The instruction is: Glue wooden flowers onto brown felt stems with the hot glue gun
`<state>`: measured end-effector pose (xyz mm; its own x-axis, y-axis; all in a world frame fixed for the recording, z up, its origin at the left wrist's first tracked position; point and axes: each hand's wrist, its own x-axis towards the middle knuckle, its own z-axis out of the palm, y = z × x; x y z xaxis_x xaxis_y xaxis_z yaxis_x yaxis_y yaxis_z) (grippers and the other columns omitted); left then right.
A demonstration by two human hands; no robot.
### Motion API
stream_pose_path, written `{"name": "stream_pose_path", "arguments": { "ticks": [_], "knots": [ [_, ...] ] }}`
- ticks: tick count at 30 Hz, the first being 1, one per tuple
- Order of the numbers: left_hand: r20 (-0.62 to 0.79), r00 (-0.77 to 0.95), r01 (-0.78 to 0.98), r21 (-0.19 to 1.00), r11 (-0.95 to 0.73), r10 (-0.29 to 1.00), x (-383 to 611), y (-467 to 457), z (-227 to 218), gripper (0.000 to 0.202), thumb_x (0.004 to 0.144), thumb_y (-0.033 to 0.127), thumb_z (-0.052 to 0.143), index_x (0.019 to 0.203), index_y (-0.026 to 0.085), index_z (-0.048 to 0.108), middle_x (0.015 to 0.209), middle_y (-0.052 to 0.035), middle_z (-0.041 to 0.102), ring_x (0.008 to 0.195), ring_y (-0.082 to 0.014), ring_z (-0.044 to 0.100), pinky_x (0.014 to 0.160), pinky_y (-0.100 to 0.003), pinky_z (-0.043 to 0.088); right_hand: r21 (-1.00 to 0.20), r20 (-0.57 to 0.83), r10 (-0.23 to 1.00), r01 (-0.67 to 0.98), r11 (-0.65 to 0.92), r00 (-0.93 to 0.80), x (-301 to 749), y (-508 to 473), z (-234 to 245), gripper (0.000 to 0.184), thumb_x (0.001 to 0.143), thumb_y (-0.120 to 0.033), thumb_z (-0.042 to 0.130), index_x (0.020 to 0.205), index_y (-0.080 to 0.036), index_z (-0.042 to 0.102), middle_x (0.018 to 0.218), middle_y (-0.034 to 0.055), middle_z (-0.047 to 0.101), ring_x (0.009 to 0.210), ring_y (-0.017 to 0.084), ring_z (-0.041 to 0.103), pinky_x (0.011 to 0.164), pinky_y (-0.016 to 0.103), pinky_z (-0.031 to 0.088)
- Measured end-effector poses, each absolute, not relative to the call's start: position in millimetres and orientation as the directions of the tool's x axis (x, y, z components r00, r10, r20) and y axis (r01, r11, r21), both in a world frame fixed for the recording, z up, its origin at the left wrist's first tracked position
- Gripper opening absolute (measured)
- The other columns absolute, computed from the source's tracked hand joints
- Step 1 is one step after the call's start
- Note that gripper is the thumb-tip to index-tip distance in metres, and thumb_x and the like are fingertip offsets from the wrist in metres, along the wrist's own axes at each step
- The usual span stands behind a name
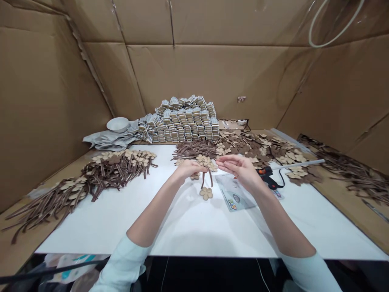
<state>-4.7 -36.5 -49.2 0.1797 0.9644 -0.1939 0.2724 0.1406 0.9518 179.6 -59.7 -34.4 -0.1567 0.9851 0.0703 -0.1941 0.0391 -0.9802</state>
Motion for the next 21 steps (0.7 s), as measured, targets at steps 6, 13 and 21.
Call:
{"name": "stream_pose_path", "arguments": {
  "ticks": [6, 13, 21],
  "knots": [
    [-0.175, 0.167, 0.267, 0.955, 0.127, 0.970, -3, -38, -52, 0.038, 0.038, 0.036, 0.077, 0.040, 0.015, 0.046, 0.038, 0.0065, 0.036, 0.040, -0.0046, 0.029, 0.042, -0.022, 0.019, -0.999, 0.025, 0.999, 0.023, 0.024, 0.024, 178, -61, -36, 0.039, 0.040, -0.025, 0.079, 0.073, -0.014, 0.063, 0.064, 0.0037, 0.069, 0.061, 0.018, 0.065, 0.063, 0.030, 0.054],
    [-0.202, 0.329, 0.226, 0.965, 0.131, 0.922, -6, -37, -54, 0.027, 0.040, 0.031, 0.077, 0.051, 0.012, 0.061, 0.042, 0.0046, 0.043, 0.040, -0.0036, 0.029, 0.042, -0.021, 0.018, -0.822, 0.350, 0.927, 0.433, 0.371, -0.130, 167, -57, -56, 0.027, 0.057, -0.025, 0.070, 0.082, -0.016, 0.065, 0.081, 0.0065, 0.069, 0.078, 0.021, 0.064, 0.070, 0.033, 0.051],
    [-0.254, 0.393, 0.231, 0.957, 0.173, 0.884, -7, -40, -50, 0.020, 0.042, 0.025, 0.077, 0.053, 0.013, 0.065, 0.047, 0.0033, 0.050, 0.043, -0.0032, 0.034, 0.040, -0.019, 0.022, -0.615, 0.440, 0.828, 0.557, 0.559, -0.346, 163, -57, -63, 0.019, 0.071, -0.018, 0.057, 0.088, -0.018, 0.066, 0.087, 0.0047, 0.068, 0.082, 0.018, 0.062, 0.076, 0.030, 0.047]
  ]
}}
